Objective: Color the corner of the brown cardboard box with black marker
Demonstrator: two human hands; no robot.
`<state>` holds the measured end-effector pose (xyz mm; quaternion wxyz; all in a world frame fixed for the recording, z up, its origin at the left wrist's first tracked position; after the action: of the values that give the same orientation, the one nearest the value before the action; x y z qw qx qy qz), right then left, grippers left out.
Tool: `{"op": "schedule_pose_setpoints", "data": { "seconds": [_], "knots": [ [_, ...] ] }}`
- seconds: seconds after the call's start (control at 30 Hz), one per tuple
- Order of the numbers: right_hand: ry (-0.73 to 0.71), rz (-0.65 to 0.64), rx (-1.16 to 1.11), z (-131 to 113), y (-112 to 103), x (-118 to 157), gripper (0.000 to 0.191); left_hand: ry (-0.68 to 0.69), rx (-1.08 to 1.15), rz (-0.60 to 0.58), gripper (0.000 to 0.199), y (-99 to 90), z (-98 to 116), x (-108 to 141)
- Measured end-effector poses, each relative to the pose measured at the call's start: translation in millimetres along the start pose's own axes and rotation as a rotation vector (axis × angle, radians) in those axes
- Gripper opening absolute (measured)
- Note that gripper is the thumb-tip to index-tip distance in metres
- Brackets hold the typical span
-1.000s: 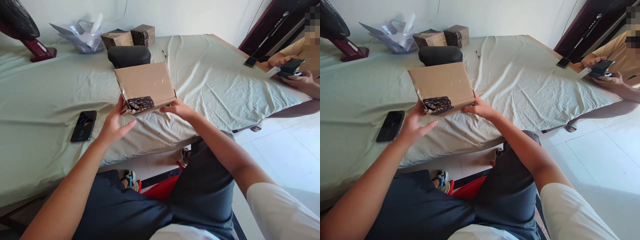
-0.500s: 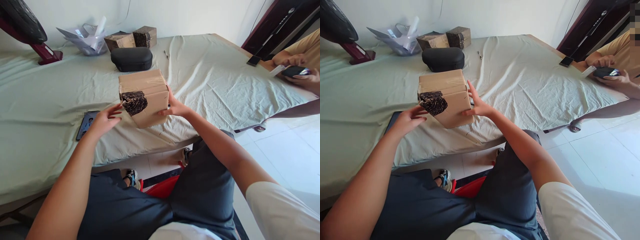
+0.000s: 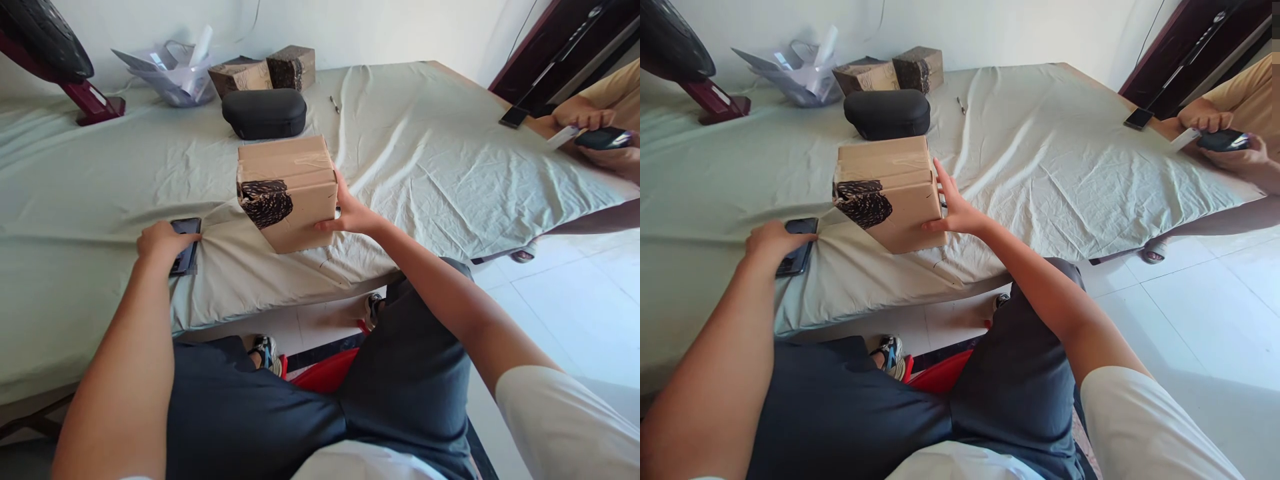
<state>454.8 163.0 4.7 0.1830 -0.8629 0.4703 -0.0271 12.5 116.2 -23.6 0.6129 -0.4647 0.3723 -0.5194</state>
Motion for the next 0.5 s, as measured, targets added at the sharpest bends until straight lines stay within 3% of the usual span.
{"op": "schedule_pose_setpoints", "data": {
  "seconds": [0.13, 0.3, 0.4, 0.5],
  "knots": [
    [-0.015, 0.002, 0.049, 1, 0, 1, 0.174, -0.236, -0.001, 0.002, 0.162, -1.4, -11, 10],
    [0.000, 0.006, 0.035, 1, -1, 3, 0.174, -0.303, 0.011, -0.028, 0.175, -6.4, -11, 18],
    [0.006, 0.003, 0.010, -2, 0, 4, 0.177, -0.279, -0.012, -0.015, 0.151, -12.4, -2, 21],
    [0.024, 0.002, -0.013, -6, 2, 5, 0.177, -0.171, -0.046, -0.037, 0.113, -10.4, 26, 25]
  ]
}}
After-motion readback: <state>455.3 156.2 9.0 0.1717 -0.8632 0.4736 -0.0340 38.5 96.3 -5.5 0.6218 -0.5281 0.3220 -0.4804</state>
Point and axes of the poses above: each hand's wrist, its own x-axis away from the middle knuckle, its own y-axis out of the palm, z = x × y, the point moved 9 cm from there along -x, towards the middle knuckle, and after that the axes turned 12 degrees about y, right-handed, at the moved point
